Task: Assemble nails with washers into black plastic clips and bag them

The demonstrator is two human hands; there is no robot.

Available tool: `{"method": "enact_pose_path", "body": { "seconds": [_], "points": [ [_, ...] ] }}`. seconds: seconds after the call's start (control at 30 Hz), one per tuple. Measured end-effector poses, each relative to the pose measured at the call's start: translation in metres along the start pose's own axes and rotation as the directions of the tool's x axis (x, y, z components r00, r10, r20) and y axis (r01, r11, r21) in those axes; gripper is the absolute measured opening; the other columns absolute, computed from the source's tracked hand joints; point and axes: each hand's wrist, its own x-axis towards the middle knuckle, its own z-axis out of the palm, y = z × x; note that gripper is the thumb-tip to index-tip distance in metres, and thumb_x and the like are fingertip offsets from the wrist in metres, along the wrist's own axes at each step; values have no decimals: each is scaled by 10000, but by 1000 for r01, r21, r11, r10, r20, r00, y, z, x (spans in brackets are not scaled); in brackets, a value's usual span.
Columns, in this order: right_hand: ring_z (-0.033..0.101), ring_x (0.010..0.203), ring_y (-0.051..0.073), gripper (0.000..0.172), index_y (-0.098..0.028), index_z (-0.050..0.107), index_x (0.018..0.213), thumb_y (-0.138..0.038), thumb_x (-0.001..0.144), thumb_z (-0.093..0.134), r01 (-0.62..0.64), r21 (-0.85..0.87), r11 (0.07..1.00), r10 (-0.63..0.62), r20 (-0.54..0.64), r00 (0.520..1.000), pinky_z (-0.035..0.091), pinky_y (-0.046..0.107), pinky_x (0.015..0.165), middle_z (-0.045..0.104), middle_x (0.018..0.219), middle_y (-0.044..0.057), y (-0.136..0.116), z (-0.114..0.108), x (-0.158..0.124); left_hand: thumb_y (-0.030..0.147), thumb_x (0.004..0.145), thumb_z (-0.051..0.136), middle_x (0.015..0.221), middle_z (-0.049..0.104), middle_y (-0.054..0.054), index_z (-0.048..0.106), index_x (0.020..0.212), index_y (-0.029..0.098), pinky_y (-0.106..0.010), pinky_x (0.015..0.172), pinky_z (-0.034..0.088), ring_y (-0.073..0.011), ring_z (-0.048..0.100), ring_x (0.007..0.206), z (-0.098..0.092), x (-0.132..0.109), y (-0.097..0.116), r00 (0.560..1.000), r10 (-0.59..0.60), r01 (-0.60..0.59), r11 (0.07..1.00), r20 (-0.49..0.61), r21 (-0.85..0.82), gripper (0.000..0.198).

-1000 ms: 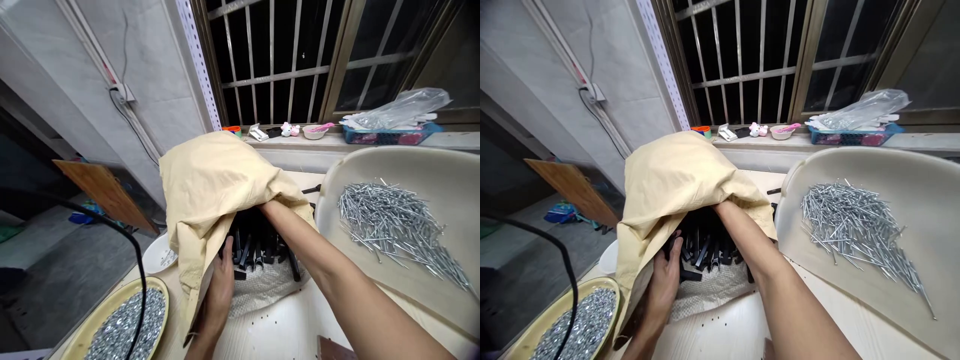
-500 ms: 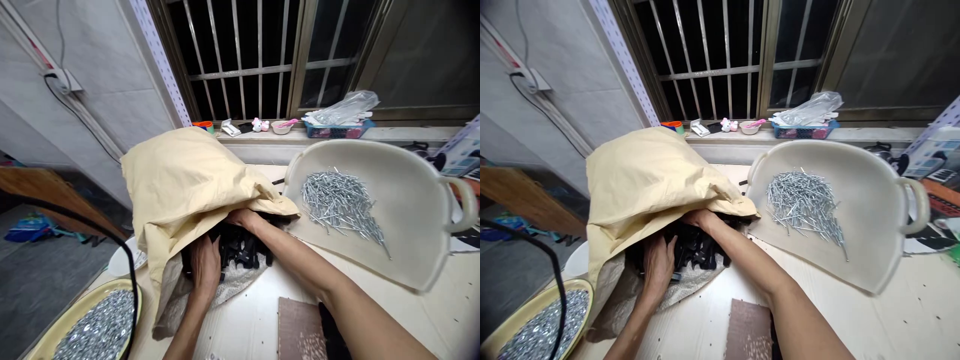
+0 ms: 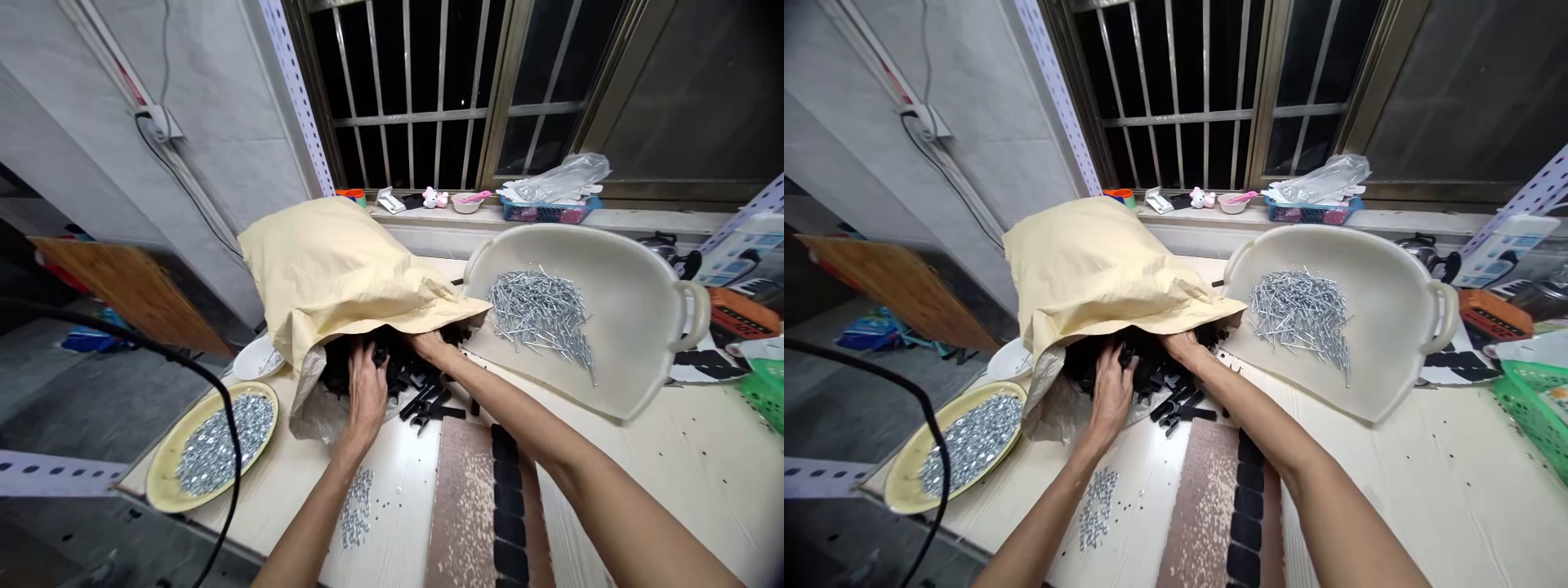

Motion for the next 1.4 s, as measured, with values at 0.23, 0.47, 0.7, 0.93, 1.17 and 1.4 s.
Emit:
{"method": "enact_pose_path", "body": {
  "seconds": [0.23, 0.47, 0.7, 0.93, 1.17, 1.4],
  "points": [
    [580, 945, 159, 334, -226, 537, 1202, -265, 956, 314, 90, -65, 994, -90, 13, 996, 411, 262, 813, 616, 1071, 63, -12, -35, -107, 512, 835, 486, 576, 549, 14, 617, 976, 164, -228, 475, 396, -125, 516, 472, -33, -33, 26, 907, -346, 411, 853, 241, -321, 398],
    [570, 930, 179, 252, -208, 577, 1093, -286, 865, 503, 84, -184, 979, -19, 328, 945, 430, 258, 742, 564, 1067, 65, -23, -35, -148, 529, 732, 610, 466, 388, 81, 588, 805, 132, -186, 359, 253, -67, 350, 371, -28, -78, 21, 779, -483, 627, 590, 400, -508, 404],
    [581, 807, 157, 172, -155, 609, 881, -284, 868, 497, -124, 32, 992, 121, 84, 989, 439, 263, 722, 602, 911, 67, -42, -42, -132, 464, 750, 622, 764, 649, -44, 627, 997, 126, -205, 547, 448, -120, 581, 627, -37, -86, 44, 796, -442, 601, 493, 414, -629, 419],
    [626, 760, 128, 251, -143, 583, 1019, -246, 913, 380, -151, 485, 862, 81, 161, 984, 458, 236, 685, 656, 871, 49, -53, -40, -140, 373, 699, 703, 705, 641, -37, 647, 871, 94, -224, 644, 472, -108, 570, 631, -21, -78, 50, 782, -342, 614, 279, 521, -739, 333],
    [583, 936, 195, 164, -169, 592, 955, -168, 855, 462, -8, -174, 985, 57, 277, 959, 430, 271, 749, 603, 1018, 88, -46, -21, -138, 393, 608, 772, 600, 547, 42, 623, 970, 98, -215, 535, 481, -65, 519, 478, -36, -86, 36, 676, -502, 683, 149, 540, -715, 490],
    [572, 904, 193, 144, -178, 553, 949, -174, 822, 485, 4, -213, 977, 47, 231, 972, 418, 287, 753, 622, 960, 74, -45, -22, -135, 452, 670, 720, 797, 683, -93, 591, 955, 102, -261, 553, 516, -143, 639, 568, -31, -99, 34, 649, -538, 696, 134, 538, -706, 469]
  ]
}}
